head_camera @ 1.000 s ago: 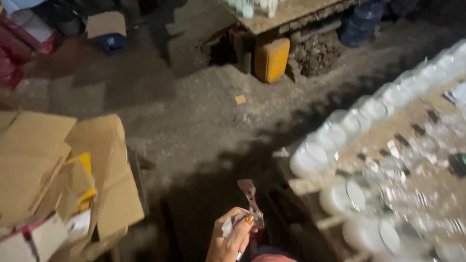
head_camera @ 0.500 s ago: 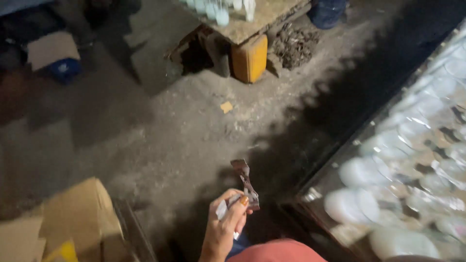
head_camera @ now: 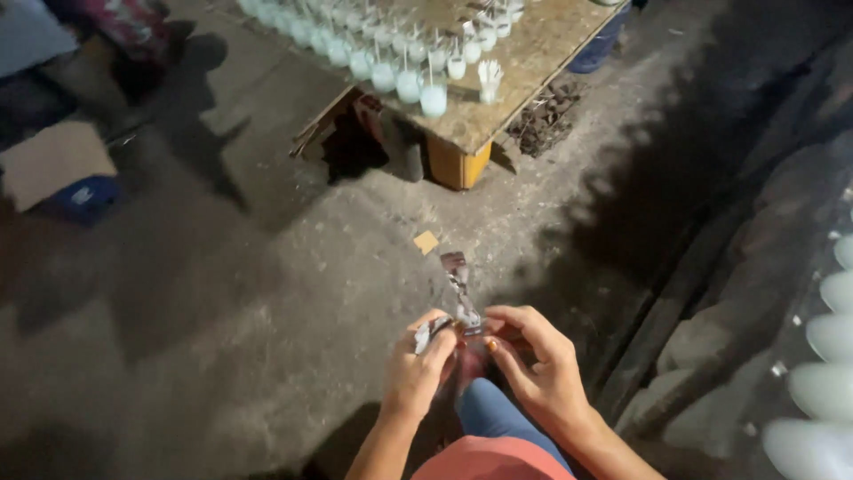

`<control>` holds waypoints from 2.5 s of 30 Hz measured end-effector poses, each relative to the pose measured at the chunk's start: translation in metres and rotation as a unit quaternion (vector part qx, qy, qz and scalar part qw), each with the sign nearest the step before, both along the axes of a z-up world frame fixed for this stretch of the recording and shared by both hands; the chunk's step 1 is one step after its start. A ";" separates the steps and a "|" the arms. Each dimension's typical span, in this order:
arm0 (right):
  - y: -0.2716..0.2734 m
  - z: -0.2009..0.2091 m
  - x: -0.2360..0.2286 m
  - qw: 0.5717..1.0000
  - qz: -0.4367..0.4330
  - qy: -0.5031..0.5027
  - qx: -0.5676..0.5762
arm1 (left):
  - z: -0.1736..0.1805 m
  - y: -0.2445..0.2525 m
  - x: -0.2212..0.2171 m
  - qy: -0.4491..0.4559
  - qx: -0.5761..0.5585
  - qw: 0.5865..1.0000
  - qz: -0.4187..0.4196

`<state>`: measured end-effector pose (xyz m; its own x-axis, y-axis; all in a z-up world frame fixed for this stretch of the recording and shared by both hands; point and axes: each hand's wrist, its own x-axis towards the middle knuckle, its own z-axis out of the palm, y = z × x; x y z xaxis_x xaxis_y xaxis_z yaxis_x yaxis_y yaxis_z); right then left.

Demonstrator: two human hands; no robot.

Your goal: Placing metal wick sustainers into glass jars filled with wax to prepare candles.

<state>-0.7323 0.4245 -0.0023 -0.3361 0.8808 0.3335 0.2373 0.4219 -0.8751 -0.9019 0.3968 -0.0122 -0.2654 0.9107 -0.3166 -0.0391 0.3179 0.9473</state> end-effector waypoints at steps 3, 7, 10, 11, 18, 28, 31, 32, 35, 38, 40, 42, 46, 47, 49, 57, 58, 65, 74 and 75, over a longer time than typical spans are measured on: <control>0.050 -0.023 -0.029 0.998 -0.042 0.044 -0.017 | -0.019 0.059 -0.026 -0.046 0.011 0.998 -0.037; 0.131 -0.054 -0.063 0.995 -0.053 0.076 -0.043 | -0.027 0.142 -0.055 -0.081 -0.033 0.994 -0.060; 0.197 -0.065 -0.090 0.986 -0.051 0.105 -0.115 | -0.041 0.204 -0.079 -0.072 -0.069 0.994 -0.054; 0.213 -0.065 -0.099 0.981 -0.067 0.081 -0.160 | -0.047 0.219 -0.088 -0.055 -0.083 0.994 -0.046; 0.334 -0.081 -0.150 0.958 -0.120 0.122 -0.231 | -0.070 0.339 -0.143 -0.055 0.016 0.995 -0.087; 0.498 -0.093 -0.219 0.947 -0.252 0.070 -0.188 | -0.107 0.473 -0.270 -0.128 -0.050 0.986 -0.093; 0.525 -0.098 -0.236 0.933 -0.281 0.065 -0.213 | -0.096 0.507 -0.317 -0.136 -0.034 0.986 -0.093; 0.526 -0.102 -0.239 0.928 -0.291 0.054 -0.225 | -0.093 0.513 -0.330 -0.137 -0.040 0.986 -0.087; 0.530 -0.099 -0.254 0.921 -0.313 0.063 -0.222 | -0.101 0.538 -0.360 -0.129 -0.052 0.982 -0.125; 0.530 -0.091 -0.263 0.915 -0.315 0.063 -0.245 | -0.089 0.545 -0.366 -0.121 -0.070 0.979 -0.148; 0.533 -0.094 -0.262 0.913 -0.321 0.049 -0.248 | -0.095 0.548 -0.366 -0.130 -0.070 0.977 -0.156; 0.533 -0.094 -0.261 0.911 -0.323 0.036 -0.255 | -0.100 0.547 -0.364 -0.138 -0.073 0.975 -0.160; 0.533 -0.090 -0.260 0.901 -0.334 0.025 -0.274 | -0.099 0.547 -0.363 -0.169 -0.082 0.970 -0.153; 0.533 -0.089 -0.259 0.899 -0.336 0.013 -0.280 | -0.099 0.548 -0.362 -0.172 -0.082 0.969 -0.159; 0.534 -0.084 -0.254 0.901 -0.334 0.004 -0.278 | -0.102 0.552 -0.358 -0.172 -0.085 0.968 -0.160; 0.526 -0.095 -0.245 0.899 -0.331 0.014 -0.287 | -0.094 0.555 -0.345 -0.159 -0.077 0.968 -0.178; 0.523 -0.102 -0.244 0.895 -0.335 0.015 -0.293 | -0.096 0.555 -0.344 -0.167 -0.068 0.966 -0.185; 0.486 -0.106 -0.273 0.849 -0.405 0.103 -0.324 | -0.094 0.557 -0.330 -0.172 -0.054 0.963 -0.203; 0.459 -0.095 -0.267 0.867 -0.431 -0.010 -0.251 | -0.103 0.575 -0.296 -0.299 -0.079 0.933 -0.184; 0.459 -0.092 -0.264 0.869 -0.431 -0.012 -0.243 | -0.104 0.586 -0.289 -0.303 -0.072 0.932 -0.185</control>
